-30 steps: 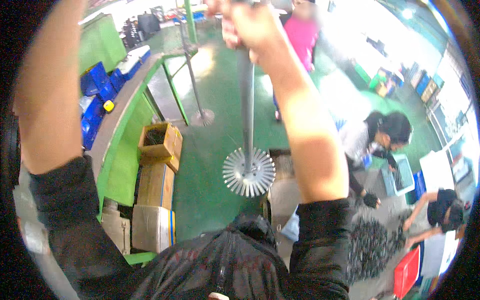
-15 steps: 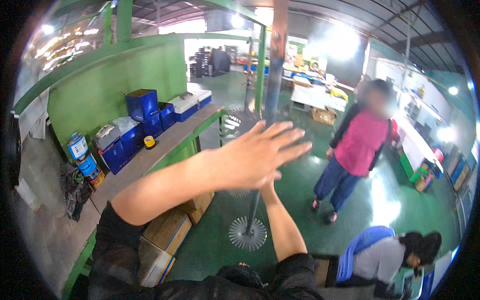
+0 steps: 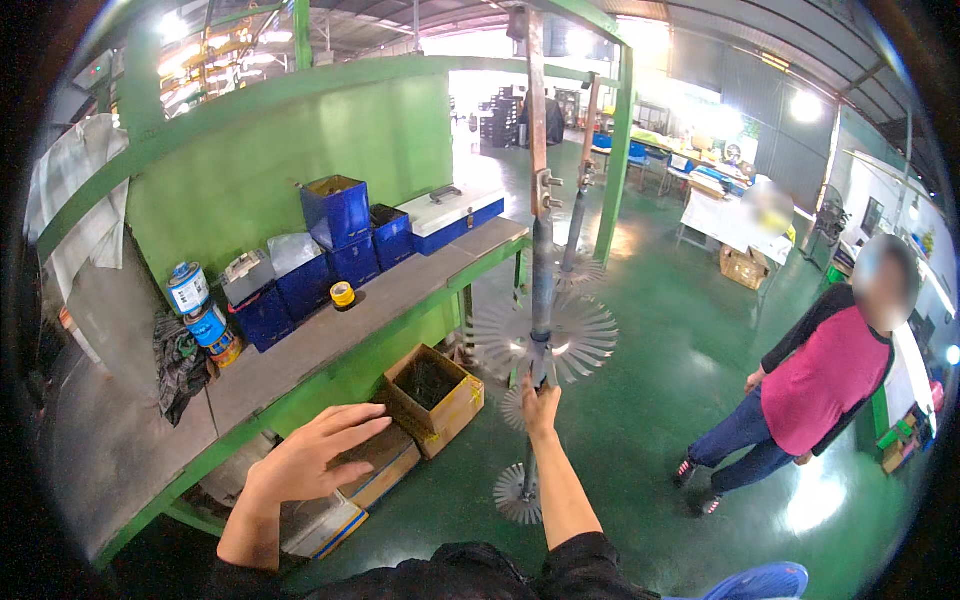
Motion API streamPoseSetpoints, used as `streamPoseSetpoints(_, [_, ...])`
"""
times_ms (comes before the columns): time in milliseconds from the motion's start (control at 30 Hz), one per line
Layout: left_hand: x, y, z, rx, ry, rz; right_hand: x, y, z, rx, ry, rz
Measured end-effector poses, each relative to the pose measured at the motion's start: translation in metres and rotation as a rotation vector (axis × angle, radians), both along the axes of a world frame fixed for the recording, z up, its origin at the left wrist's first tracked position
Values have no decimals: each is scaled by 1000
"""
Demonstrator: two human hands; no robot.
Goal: The person hangs black parts onto hooks of a vertical circular metal rack by hand, picking them from a table and moving around the rack to fill different sides.
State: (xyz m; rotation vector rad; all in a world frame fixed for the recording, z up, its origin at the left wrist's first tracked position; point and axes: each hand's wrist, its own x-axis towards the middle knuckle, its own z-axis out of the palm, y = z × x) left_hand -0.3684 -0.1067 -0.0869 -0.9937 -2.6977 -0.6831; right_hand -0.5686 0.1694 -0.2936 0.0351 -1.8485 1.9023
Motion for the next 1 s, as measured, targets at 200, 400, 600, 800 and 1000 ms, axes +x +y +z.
streamPoseSetpoints(200, [34, -40, -37, 110, -227, 364, -32, -16, -14, 284, -82, -102])
streamPoseSetpoints(400, [58, -52, -79, 187, -310, 484, -67, -21, -88, 330, 60, -210])
streamPoseSetpoints(600, [70, -47, -110, 146, -380, 596, -111, -27, -99, 305, 124, -116])
streamPoseSetpoints(800, [108, -46, -143, 194, -452, 736, -124, -25, -96, 78, -70, 141])
streamPoseSetpoints(1000, [202, -51, -175, 226, -526, 985, -68, -52, -56, 559, 127, -83])
